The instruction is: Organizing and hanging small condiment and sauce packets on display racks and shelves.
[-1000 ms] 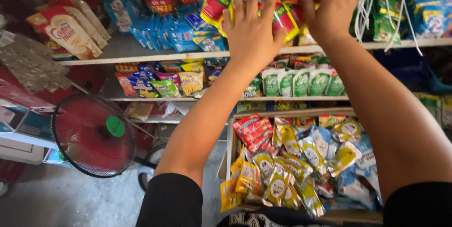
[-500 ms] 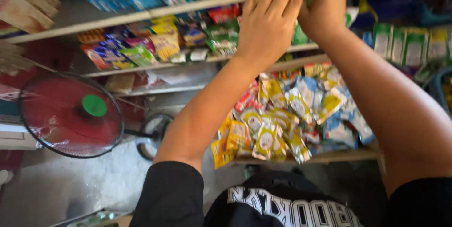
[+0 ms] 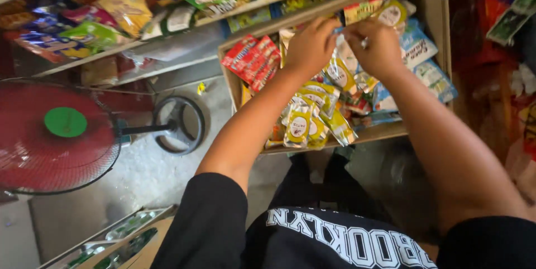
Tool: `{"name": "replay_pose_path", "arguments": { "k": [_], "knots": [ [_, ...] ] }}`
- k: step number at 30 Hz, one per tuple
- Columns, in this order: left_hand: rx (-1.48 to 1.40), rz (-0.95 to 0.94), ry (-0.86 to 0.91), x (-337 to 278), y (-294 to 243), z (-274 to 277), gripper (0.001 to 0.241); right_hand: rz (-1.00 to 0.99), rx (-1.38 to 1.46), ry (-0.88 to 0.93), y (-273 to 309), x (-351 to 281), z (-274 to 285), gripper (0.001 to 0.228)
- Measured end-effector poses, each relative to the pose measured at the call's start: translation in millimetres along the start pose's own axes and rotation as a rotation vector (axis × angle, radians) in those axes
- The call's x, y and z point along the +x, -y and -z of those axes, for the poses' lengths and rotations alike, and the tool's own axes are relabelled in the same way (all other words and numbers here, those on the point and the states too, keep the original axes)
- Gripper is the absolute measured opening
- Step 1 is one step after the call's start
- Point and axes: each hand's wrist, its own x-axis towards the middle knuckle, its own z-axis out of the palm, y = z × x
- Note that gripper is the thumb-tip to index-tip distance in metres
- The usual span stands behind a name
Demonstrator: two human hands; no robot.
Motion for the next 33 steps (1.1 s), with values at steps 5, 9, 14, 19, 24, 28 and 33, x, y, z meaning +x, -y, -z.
{"name": "replay_pose_path", "arguments": {
  "k": [5,9,14,19,24,28,33],
  "knots": [
    [0.094,0.145,0.128,-23.5,54.7,-82.8,0.031,-0.075,-0.045,0.097,-52.3,-49.4,-50.2,0.025],
    [0.262,0.222,0.287,-29.0,77.6,-123.4,0.034,-0.126,-0.171,0.182,-78.6,-73.0,-89.7,0.049],
    [0.295,0.252,0.286,-20.9,117.2,-165.9,0.048,-0.201,-0.382,0.359,-97.8,-81.6,-120.9,0.078],
    [0.431,0.299,0.315,0.1,149.4,-191.9,0.071,-0.28,-0.49,0.459,-100.5,-85.1,-130.1,0.083],
    [0.569,0.315,0.261,14.7,195.7,-233.8,0.064,-0.242,-0.516,0.374,-101.8,-88.2,-134.5,0.083],
    [0.586,0.321,0.206,18.0,196.7,-242.4,0.063,-0.176,-0.538,0.325,-108.9,-89.1,-136.7,0.083],
    [0.581,0.324,0.083,7.9,182.9,-221.0,0.029,-0.173,-0.485,0.327,-107.6,-87.7,-135.8,0.083]
  ]
}}
